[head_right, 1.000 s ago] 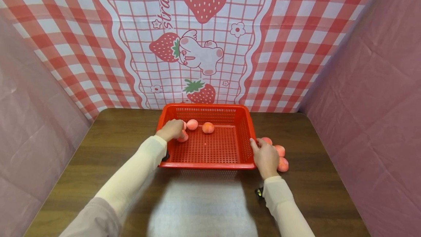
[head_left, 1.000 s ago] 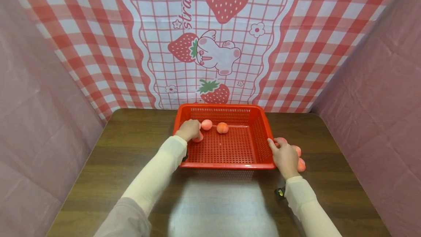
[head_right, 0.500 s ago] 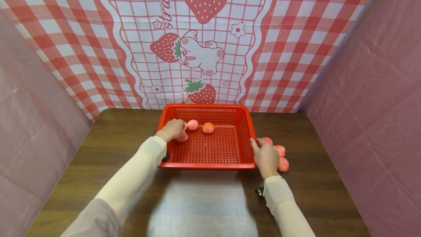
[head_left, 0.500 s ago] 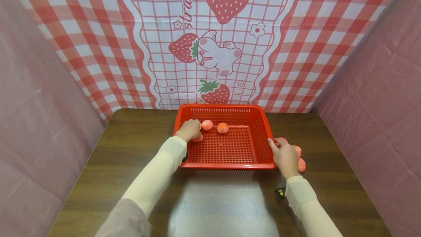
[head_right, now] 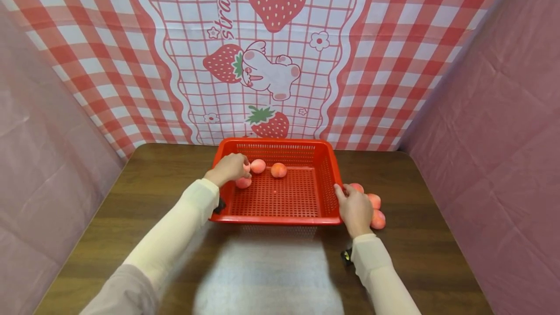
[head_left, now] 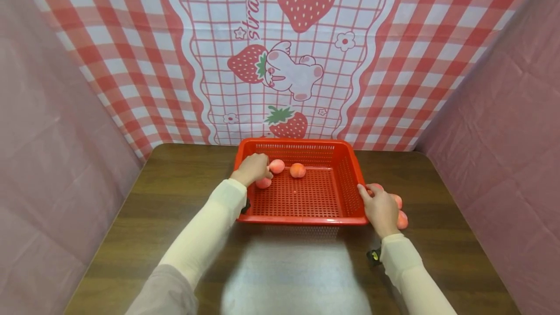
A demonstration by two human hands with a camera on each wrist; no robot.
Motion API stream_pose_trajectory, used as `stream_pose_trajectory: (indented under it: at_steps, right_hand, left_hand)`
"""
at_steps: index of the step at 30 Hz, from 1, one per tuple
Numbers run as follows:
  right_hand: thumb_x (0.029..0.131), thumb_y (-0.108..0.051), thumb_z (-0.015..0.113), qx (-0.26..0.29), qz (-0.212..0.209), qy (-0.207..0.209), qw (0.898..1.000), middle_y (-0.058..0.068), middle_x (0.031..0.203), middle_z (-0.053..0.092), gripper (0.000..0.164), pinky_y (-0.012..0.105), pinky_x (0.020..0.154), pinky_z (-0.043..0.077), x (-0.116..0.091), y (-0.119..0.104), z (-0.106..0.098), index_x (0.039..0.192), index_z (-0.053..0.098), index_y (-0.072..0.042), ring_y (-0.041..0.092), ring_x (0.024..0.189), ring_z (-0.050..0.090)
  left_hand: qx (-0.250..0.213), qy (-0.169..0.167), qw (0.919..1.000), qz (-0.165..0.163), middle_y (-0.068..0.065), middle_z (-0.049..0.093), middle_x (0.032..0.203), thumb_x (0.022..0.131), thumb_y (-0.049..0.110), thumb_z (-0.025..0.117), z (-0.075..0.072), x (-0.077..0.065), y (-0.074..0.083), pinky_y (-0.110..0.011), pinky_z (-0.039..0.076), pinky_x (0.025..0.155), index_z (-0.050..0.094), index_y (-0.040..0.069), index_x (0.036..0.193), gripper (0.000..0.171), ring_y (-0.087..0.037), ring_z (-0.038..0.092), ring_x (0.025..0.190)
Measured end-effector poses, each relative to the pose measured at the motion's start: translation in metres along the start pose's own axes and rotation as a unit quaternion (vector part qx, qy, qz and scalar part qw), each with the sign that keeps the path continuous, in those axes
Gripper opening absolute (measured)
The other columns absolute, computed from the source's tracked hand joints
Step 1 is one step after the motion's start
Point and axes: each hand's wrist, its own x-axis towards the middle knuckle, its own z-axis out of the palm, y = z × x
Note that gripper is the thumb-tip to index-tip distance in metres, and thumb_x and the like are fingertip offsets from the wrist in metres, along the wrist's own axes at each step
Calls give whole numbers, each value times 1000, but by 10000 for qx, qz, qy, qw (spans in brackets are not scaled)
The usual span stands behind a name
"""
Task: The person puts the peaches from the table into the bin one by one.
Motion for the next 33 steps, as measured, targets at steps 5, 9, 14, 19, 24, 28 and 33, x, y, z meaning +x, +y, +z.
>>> stream_pose_trajectory:
  at_steps: [5,9,14,19,24,28,33]
  right_hand:
    - [99,-48,48,-109,38,-77,9999,19,99,72,55,46,73,49,0,-1,0,120,65,-1,34,81,62]
    - [99,-48,48,-155,-26,-42,9999,20,104,71,54,49,76,50,0,-1,0,120,65,-1,37,85,63]
    - [99,-46,49,-182,-35,-46,9998,20,100,72,53,49,75,50,0,-3,-1,120,65,0,36,82,62]
    - [99,-42,51,-288,-145,40,9995,21,105,70,49,52,80,50,1,-3,-1,120,66,0,38,91,62]
    - [99,-41,50,-371,-241,51,9990,25,118,66,49,56,84,48,2,-4,-2,126,63,-2,42,104,60]
    - [100,-40,48,-344,-275,-54,9990,25,120,64,51,56,87,47,2,-3,-3,132,59,-2,41,104,59]
    - [101,-39,48,-329,-329,-96,9989,25,120,64,50,56,88,47,1,-2,-2,133,58,-1,42,104,60]
  left_hand:
    - [155,122,9997,152,-8,69,105,85,24,75,-8,-3,1,-39,51,86,66,5,118,39,-25,63,94]
    - [210,182,9995,166,-9,68,115,85,26,75,-14,-6,0,-42,49,95,64,6,123,44,-29,62,108]
    - [250,61,9994,217,-11,65,125,87,30,71,-20,-10,-3,-41,47,99,59,5,131,52,-28,59,115]
    - [252,23,9994,245,-13,61,133,90,35,67,-25,-15,-6,-43,45,105,52,5,138,59,-29,55,125]
    - [124,58,9996,251,-13,51,145,93,37,62,-31,-22,-8,-45,38,112,46,7,145,62,-30,45,136]
    - [162,99,9988,448,-14,46,149,94,36,59,-35,-30,-11,-47,30,117,44,7,146,61,-31,38,141]
    - [282,306,9969,667,-17,43,151,93,37,61,-36,-36,-18,-49,25,118,44,5,146,64,-35,34,143]
